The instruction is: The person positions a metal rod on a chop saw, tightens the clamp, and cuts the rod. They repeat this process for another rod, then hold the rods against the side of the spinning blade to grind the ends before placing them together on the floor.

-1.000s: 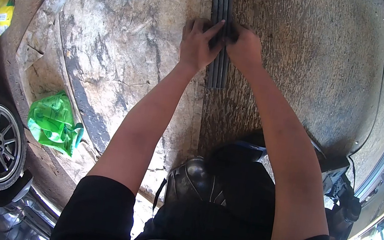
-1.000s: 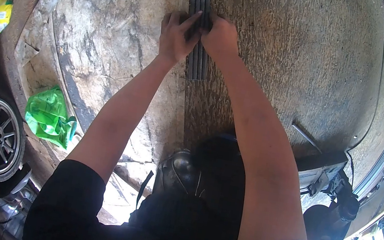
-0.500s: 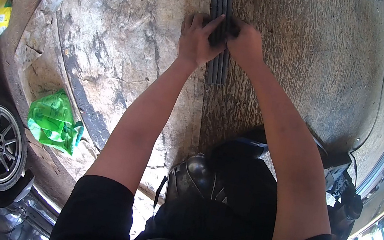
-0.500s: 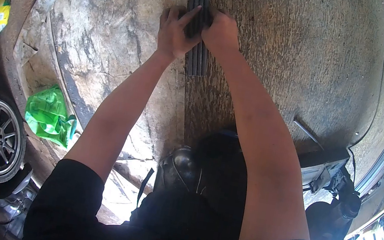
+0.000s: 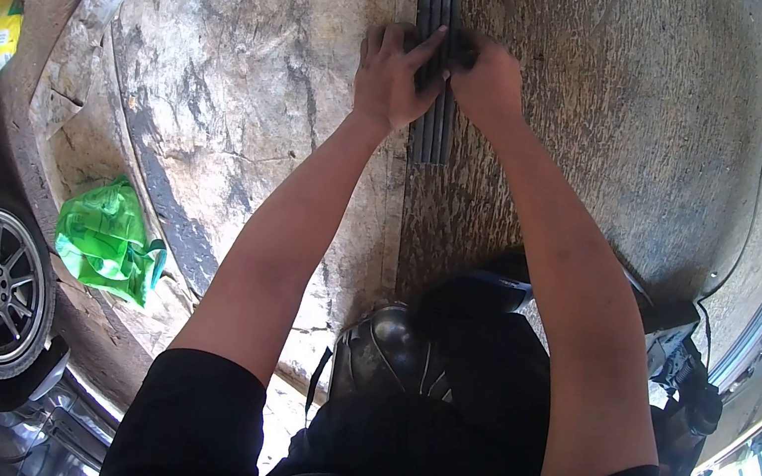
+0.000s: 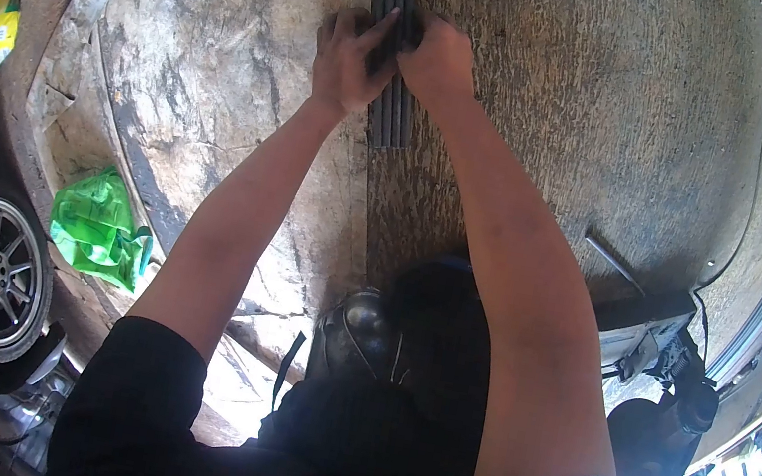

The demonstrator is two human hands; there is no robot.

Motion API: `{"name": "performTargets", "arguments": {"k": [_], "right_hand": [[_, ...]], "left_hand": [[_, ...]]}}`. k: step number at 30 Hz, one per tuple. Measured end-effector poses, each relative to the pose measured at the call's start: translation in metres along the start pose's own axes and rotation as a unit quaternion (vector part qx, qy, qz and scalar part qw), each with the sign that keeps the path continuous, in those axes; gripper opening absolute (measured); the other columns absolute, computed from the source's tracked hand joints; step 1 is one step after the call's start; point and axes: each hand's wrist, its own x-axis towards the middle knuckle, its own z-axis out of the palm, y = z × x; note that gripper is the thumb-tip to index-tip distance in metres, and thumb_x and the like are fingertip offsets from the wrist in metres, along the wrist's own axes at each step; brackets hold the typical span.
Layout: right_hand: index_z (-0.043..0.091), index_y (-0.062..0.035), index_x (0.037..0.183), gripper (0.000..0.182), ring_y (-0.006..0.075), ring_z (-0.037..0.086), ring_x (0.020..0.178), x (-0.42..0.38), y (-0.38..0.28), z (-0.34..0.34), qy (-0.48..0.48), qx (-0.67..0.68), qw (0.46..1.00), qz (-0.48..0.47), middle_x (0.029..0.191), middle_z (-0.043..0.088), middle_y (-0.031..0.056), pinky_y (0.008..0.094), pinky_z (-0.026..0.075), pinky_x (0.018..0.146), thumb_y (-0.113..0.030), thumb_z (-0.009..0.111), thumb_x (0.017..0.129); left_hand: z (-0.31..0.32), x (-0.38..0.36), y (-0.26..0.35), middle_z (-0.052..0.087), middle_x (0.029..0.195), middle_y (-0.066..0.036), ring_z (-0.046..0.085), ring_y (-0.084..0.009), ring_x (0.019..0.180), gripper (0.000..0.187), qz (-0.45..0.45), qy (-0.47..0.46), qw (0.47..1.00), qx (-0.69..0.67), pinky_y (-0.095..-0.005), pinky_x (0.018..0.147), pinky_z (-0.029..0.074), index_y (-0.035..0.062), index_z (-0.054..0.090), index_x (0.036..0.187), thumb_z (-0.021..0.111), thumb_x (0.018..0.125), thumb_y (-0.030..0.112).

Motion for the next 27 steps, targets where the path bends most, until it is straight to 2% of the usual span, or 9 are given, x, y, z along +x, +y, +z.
{"name": "performTargets", "arguments": {"k": [11, 13, 15, 18, 26, 27], "right_hand": [[0.063, -0.0052, 0.115, 0.042, 0.0343, 0.066, 0.092, -0.004, -0.008, -0.009, -0.006, 0.01, 1.0, 0.005, 0.098, 0.068, 0.0179, 0.0417, 0.053, 0.083, -0.007, 0.068, 0.073], [0.059, 0.0002, 0.118, 0.047, 0.0369, 0.062, 0.1, -0.003, -0.012, -0.013, -0.049, 0.031, 0.998, 0.031, 0.108, 0.063, 0.0219, 0.0422, 0.052, 0.087, -0.005, 0.069, 0.073], [0.059, 0.0003, 0.118, 0.046, 0.0372, 0.062, 0.1, -0.003, -0.012, -0.011, -0.035, 0.019, 0.999, 0.023, 0.108, 0.063, 0.0223, 0.0424, 0.052, 0.087, -0.005, 0.067, 0.073], [0.059, 0.0005, 0.118, 0.044, 0.0379, 0.061, 0.101, -0.005, -0.008, -0.007, -0.017, 0.004, 1.0, 0.005, 0.109, 0.062, 0.023, 0.0427, 0.051, 0.088, -0.005, 0.065, 0.075], [0.061, 0.0006, 0.115, 0.04, 0.0386, 0.062, 0.099, -0.003, -0.007, -0.004, -0.001, 0.007, 1.0, 0.001, 0.107, 0.062, 0.024, 0.0431, 0.051, 0.087, -0.006, 0.064, 0.075], [0.062, -0.0016, 0.116, 0.042, 0.0365, 0.063, 0.096, -0.003, -0.006, -0.003, 0.006, 0.004, 1.0, -0.006, 0.106, 0.064, 0.0213, 0.0427, 0.051, 0.085, -0.009, 0.063, 0.074]], "left_hand": [[0.003, 0.0, -0.001, 0.049, 0.11, -0.011, 0.044, -0.0328, 0.107, 0.053, 0.024, 0.024, 0.999, 0.012, -0.0431, 0.098, 0.038, 0.0247, 0.057, 0.129, 0.068, 0.078, 0.029], [0.002, 0.002, 0.0, 0.049, 0.111, -0.011, 0.044, -0.0329, 0.107, 0.053, 0.02, 0.027, 0.999, 0.003, -0.0431, 0.098, 0.039, 0.025, 0.057, 0.129, 0.068, 0.077, 0.029], [0.001, 0.001, 0.001, 0.048, 0.117, -0.012, 0.044, -0.0354, 0.112, 0.06, -0.003, 0.009, 1.0, -0.003, -0.0437, 0.096, 0.043, 0.031, 0.053, 0.133, 0.07, 0.075, 0.029], [0.001, 0.001, 0.002, 0.05, 0.111, -0.011, 0.044, -0.0328, 0.109, 0.057, 0.006, 0.026, 1.0, -0.004, -0.0428, 0.098, 0.039, 0.026, 0.057, 0.129, 0.07, 0.073, 0.028], [0.001, 0.002, 0.003, 0.05, 0.112, -0.011, 0.044, -0.0329, 0.11, 0.061, -0.005, 0.024, 1.0, -0.005, -0.0421, 0.097, 0.041, 0.0273, 0.058, 0.128, 0.072, 0.069, 0.027], [0.001, 0.002, 0.003, 0.05, 0.113, -0.01, 0.044, -0.0329, 0.111, 0.061, -0.006, 0.026, 1.0, -0.004, -0.0418, 0.097, 0.042, 0.0274, 0.058, 0.128, 0.073, 0.069, 0.027]]}}
